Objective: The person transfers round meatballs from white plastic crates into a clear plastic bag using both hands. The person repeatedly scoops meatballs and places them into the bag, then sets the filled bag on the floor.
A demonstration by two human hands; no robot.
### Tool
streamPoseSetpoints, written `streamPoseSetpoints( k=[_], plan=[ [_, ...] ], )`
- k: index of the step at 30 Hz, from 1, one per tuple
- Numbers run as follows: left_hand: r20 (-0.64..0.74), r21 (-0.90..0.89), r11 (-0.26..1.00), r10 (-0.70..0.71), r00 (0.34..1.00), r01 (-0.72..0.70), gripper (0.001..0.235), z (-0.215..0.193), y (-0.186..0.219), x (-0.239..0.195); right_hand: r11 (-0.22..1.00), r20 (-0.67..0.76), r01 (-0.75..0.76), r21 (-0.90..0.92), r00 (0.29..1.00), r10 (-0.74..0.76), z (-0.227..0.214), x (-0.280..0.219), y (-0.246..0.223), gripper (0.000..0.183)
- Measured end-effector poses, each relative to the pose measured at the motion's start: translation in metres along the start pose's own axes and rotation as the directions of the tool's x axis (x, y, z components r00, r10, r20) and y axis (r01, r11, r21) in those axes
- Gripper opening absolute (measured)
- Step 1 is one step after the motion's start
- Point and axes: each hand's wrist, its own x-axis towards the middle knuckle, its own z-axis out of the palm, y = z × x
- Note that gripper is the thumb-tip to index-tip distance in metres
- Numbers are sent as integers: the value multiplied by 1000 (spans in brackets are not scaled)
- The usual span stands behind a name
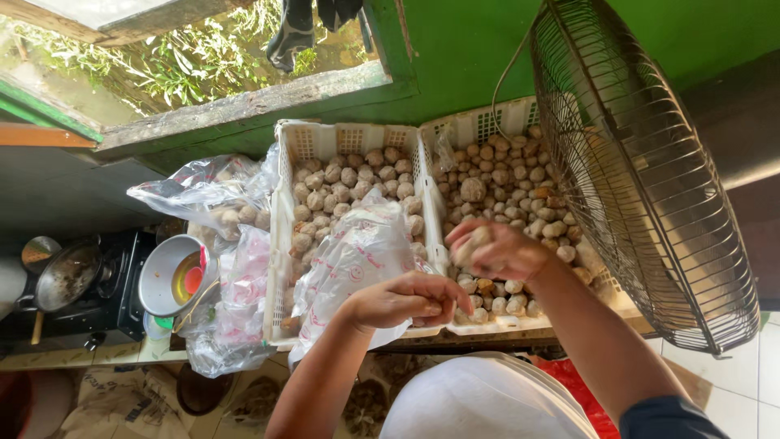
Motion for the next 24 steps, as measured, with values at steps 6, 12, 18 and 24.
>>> streamPoseSetpoints(
  k=[6, 12, 18, 24],
  plan=[
    [263, -53, 995, -72, 962, 89, 31, 27, -17, 20, 909, -208, -370, -192, 921, 330, 54, 83, 45, 50],
    [-17, 354, 935, -32, 999, 36, 27, 71, -10, 16, 929, -441, -325, -177, 870, 220, 68, 140, 58, 43],
    [-931, 362, 910, 362, 40, 202, 28, 92, 14, -92, 665, -728, -634, -396, 657, 193, 50, 127, 25, 41],
    [-957, 290, 867, 277, 90, 406, 53, 113, 9, -106, -144, -773, -760, -633, 611, 173, 90, 112, 8, 46]
  ],
)
